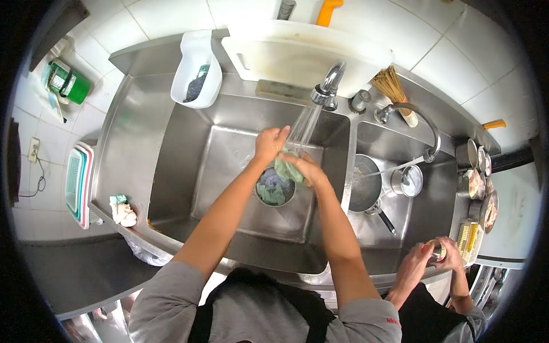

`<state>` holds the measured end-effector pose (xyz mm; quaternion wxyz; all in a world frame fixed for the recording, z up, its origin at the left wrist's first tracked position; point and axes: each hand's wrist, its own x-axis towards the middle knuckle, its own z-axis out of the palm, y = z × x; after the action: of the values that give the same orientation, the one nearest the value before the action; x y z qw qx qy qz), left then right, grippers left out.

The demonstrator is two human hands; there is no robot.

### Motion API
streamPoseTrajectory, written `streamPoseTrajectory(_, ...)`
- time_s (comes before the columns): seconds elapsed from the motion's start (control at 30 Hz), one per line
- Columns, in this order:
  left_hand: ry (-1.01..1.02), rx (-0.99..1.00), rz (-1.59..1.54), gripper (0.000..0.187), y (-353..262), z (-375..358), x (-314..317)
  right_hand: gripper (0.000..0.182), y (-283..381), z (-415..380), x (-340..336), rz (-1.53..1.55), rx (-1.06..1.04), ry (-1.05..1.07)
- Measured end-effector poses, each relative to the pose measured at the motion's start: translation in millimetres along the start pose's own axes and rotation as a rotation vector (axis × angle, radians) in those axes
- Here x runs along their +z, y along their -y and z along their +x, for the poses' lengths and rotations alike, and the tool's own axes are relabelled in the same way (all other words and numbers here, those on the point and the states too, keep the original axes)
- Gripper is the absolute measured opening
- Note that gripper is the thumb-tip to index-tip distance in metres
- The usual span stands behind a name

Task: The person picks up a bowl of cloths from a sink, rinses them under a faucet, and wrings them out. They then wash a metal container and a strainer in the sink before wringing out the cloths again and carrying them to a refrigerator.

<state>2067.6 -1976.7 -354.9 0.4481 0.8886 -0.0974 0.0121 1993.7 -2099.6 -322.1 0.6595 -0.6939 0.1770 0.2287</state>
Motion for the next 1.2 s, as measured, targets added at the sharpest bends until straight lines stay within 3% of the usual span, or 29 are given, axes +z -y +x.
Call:
streamPoseTrajectory(0.03, 0.0, -0.007, 0.004, 0.036, 3.5, -3.0, 4.2, 0.033, -0.1, -3.6, 3.1, -0.098, -0.117, 0.047)
streamPoseTrajectory(0.07, 0.053, -0.016, -0.142, 0.037, 13.0, -5.5, 17.3, 0.038, -46.0, 33.3, -11.6, -0.281, -0.238, 0.054)
streamPoseTrajectory(0.1, 0.105, -0.019, -0.289, 0.039, 14.6, -6.8, 21.2, 0.038, -28.8, 24.7, -5.7, -0.277, -0.241, 0.053)
streamPoseTrajectory(0.13, 0.248, -0.161, -0.478, 0.047, 17.8, -12.9, 23.8, 0.034, -9.9, 15.5, -3.0, -0.336, -0.216, -0.043)
streamPoseTrajectory(0.17, 0.25, -0.161, -0.48, 0.047, 19.4, -20.9, 27.9, 0.032, 10.7, 3.3, 0.7, -0.397, -0.186, -0.139)
streamPoseTrajectory(0.23, 0.189, -0.573, -0.853, 0.062, 23.6, -36.8, 40.3, 0.027, 22.4, 0.5, -3.0, -0.282, -0.229, -0.185)
streamPoseTrajectory(0.3, 0.249, -0.62, -0.917, 0.073, 17.7, -44.5, 39.5, 0.013, 24.4, 2.8, -14.6, 0.236, -0.116, -0.139)
streamPoseTrajectory(0.37, 0.16, -0.649, -0.804, 0.066, 7.2, -44.5, 42.7, 0.021, -1.4, 20.3, -21.5, 0.39, -0.146, -0.097)
streamPoseTrajectory(0.4, 0.057, -0.525, -0.472, 0.05, -1.9, -43.9, 44.5, 0.03, -20.1, 31.9, -21.6, 0.38, 0.028, -0.249)
streamPoseTrajectory(0.43, 0.057, -0.52, -0.47, 0.05, -19.9, -45.9, 41.5, 0.041, -46.1, 49.4, -23.6, 0.369, 0.201, -0.402)
streamPoseTrajectory(0.47, 0.014, -0.314, -0.203, 0.044, -43.0, -52.1, 35.8, 0.035, -102.5, 87.0, -37.6, 0.529, 0.339, -0.064)
streamPoseTrajectory(0.5, -0.03, -0.105, 0.061, 0.039, -56.7, -57.0, 34.1, 0.035, -129.1, 98.7, -31.3, 0.533, 0.333, -0.064)
streamPoseTrajectory(0.53, -0.029, -0.1, 0.062, 0.039, -59.1, -60.5, 38.3, 0.033, -150.0, 104.3, -20.6, 0.949, -0.035, 0.261)
streamPoseTrajectory(0.6, -0.121, 0.343, 0.047, 0.023, -56.4, -64.5, 48.8, 0.032, -145.2, 102.9, -2.3, 1.335, -0.442, 0.592)
streamPoseTrajectory(0.63, -0.114, 0.346, 0.045, 0.023, -47.3, -58.6, 49.4, 0.036, -121.8, 90.9, 6.4, 1.299, -0.236, 0.569)
streamPoseTrajectory(0.7, -0.164, 0.033, -0.079, 0.02, -22.3, -40.7, 42.8, 0.044, -81.3, 69.9, 13.9, 1.215, 0.165, 0.503)
streamPoseTrajectory(0.73, -0.154, 0.038, -0.084, 0.02, -20.3, -38.3, 41.1, 0.042, -73.0, 63.7, 13.3, 1.181, 0.219, 0.483)
streamPoseTrajectory(0.83, -0.293, 0.064, 0.106, 0.02, -23.9, -40.9, 39.6, 0.035, -55.3, 52.7, 18.9, 1.088, 0.144, 0.477)
streamPoseTrajectory(0.9, -0.164, 0.223, -0.015, 0.02, -44.9, -64.5, 50.0, 0.031, -48.2, 45.3, 20.9, 1.005, 0.085, 0.442)
streamPoseTrajectory(0.93, -0.121, 0.179, -0.21, 0.016, -37.3, -66.9, 52.2, 0.029, -45.3, 41.6, 21.1, 0.941, 0.043, 0.403)
streamPoseTrajectory(0.97, -0.191, 0.249, -0.302, 0.011, -11.6, -65.9, 57.4, 0.027, -44.3, 37.4, 22.3, 0.852, -0.02, 0.344)
streamPoseTrajectory(1.0, -0.153, 0.096, -0.425, 0.008, 31.1, -62.3, 68.7, 0.025, -47.1, 31.1, 22.9, 0.773, -0.076, 0.259)
streamPoseTrajectory(1.07, -0.058, 0.046, -0.116, 0.012, 32.3, -59.2, 37.7, 0.025, -91.5, 64.6, 20.3, 0.791, -0.016, 0.166)
streamPoseTrajectory(1.13, -0.158, -0.04, 0.142, 0.028, 49.3, -64.8, 30.6, 0.032, -49.3, 22.0, 11.9, 0.171, 0.017, -0.171)
streamPoseTrajectory(1.17, -0.085, -0.196, 0.14, 0.032, 68.4, -69.1, 30.5, 0.032, -45.7, 18.1, 4.8, 0.179, 0.015, -0.197)
streamPoseTrajectory(1.2, -0.017, -0.359, 0.147, 0.036, 83.5, -73.3, 30.1, 0.034, -41.7, 17.1, -1.5, -0.051, -0.035, -0.242)
